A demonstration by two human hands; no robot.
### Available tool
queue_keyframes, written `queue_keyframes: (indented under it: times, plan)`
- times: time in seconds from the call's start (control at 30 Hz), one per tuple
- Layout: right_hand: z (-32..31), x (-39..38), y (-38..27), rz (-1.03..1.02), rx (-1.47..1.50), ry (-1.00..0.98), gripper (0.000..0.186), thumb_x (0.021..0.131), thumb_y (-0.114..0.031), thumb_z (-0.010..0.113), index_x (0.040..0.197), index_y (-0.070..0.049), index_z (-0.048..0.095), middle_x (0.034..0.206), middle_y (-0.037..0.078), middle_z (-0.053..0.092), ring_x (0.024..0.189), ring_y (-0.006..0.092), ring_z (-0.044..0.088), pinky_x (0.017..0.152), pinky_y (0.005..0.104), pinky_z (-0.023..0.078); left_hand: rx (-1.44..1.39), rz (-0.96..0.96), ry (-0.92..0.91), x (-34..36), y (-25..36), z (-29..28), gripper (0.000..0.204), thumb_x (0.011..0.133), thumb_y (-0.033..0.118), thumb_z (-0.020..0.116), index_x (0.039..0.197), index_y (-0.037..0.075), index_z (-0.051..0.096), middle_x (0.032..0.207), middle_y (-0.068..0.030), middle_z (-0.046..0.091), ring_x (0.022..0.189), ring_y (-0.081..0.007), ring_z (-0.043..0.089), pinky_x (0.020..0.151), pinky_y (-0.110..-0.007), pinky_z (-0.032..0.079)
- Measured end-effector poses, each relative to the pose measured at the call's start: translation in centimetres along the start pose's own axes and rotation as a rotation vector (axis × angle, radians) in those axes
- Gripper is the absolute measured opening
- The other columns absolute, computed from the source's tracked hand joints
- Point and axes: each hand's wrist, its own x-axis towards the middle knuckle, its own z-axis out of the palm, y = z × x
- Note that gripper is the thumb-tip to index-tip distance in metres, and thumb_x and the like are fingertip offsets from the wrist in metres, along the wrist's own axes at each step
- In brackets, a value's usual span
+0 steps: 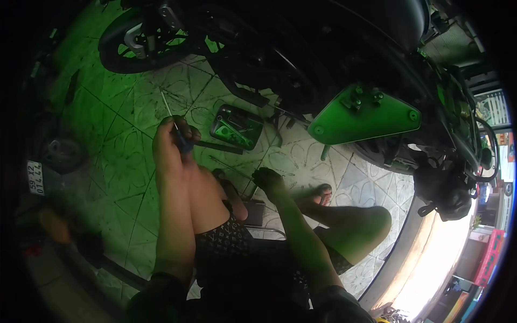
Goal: Unscrewing and removing a decorative side panel from a motorcycle.
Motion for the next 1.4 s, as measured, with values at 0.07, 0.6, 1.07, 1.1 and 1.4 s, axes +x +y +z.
queue_keyframes:
  times: [0.07,0.6,1.07,1.1,1.4]
  plan:
    - [6.5,2.6,3.6,0.129,0.250,0.048,0.027,0.095,-0.015,0.070,0.122,-0.009,0.070,0.122,0.010,0.072,0.111,0.0286,0.068,0.097,0.0379,0.056,-0.162,0.043,0.063,0.9,-0.3,-1.4,0.025,0.099,0.026,0.060,0.092,0.003,0.060,0.076,-0.0067,0.058,0.067,-0.0194,0.052,0.068,-0.037,0.047]
    - [-12.5,3.4,-9.1,0.605,0.992,0.093,0.045,0.106,-0.033,0.061,0.136,-0.001,0.059,0.127,0.012,0.070,0.112,0.0225,0.070,0.095,0.0379,0.055,0.647,0.151,-0.224,0.1,-3.0,0.3,0.028,0.102,0.031,0.066,0.102,0.004,0.074,0.078,0.0037,0.055,0.075,-0.0068,0.050,0.070,-0.025,0.040]
    - [-38.5,-16.7,-9.4,0.422,0.517,1.474,0.030,0.105,-0.010,0.060,0.129,0.008,0.063,0.104,0.016,0.074,0.096,0.0191,0.073,0.085,0.0318,0.058,0.544,-0.121,-1.348,-23.3,-20.7,39.3,0.027,0.105,0.027,0.062,0.088,0.006,0.066,0.072,0.0013,0.060,0.062,-0.0075,0.053,0.058,-0.026,0.043]
    - [-39.4,-17.2,-7.8,0.426,0.463,1.485,0.030,0.105,-0.010,0.060,0.129,0.008,0.063,0.102,0.015,0.074,0.093,0.0182,0.072,0.083,0.0310,0.057,0.611,-0.031,-1.335,-24.0,-21.3,41.5,0.025,0.105,0.026,0.062,0.090,0.007,0.066,0.072,0.0027,0.059,0.063,-0.0065,0.051,0.059,-0.025,0.041]
    - [-43.9,-17.4,-1.8,0.449,0.197,1.518,0.029,0.104,-0.016,0.063,0.124,0.005,0.068,0.097,0.012,0.075,0.086,0.0155,0.070,0.078,0.0289,0.054,0.727,0.286,-1.223,-22.4,-25.6,48.8,0.026,0.105,0.027,0.060,0.088,0.008,0.067,0.075,0.0041,0.059,0.071,-0.0054,0.053,0.065,-0.025,0.041]
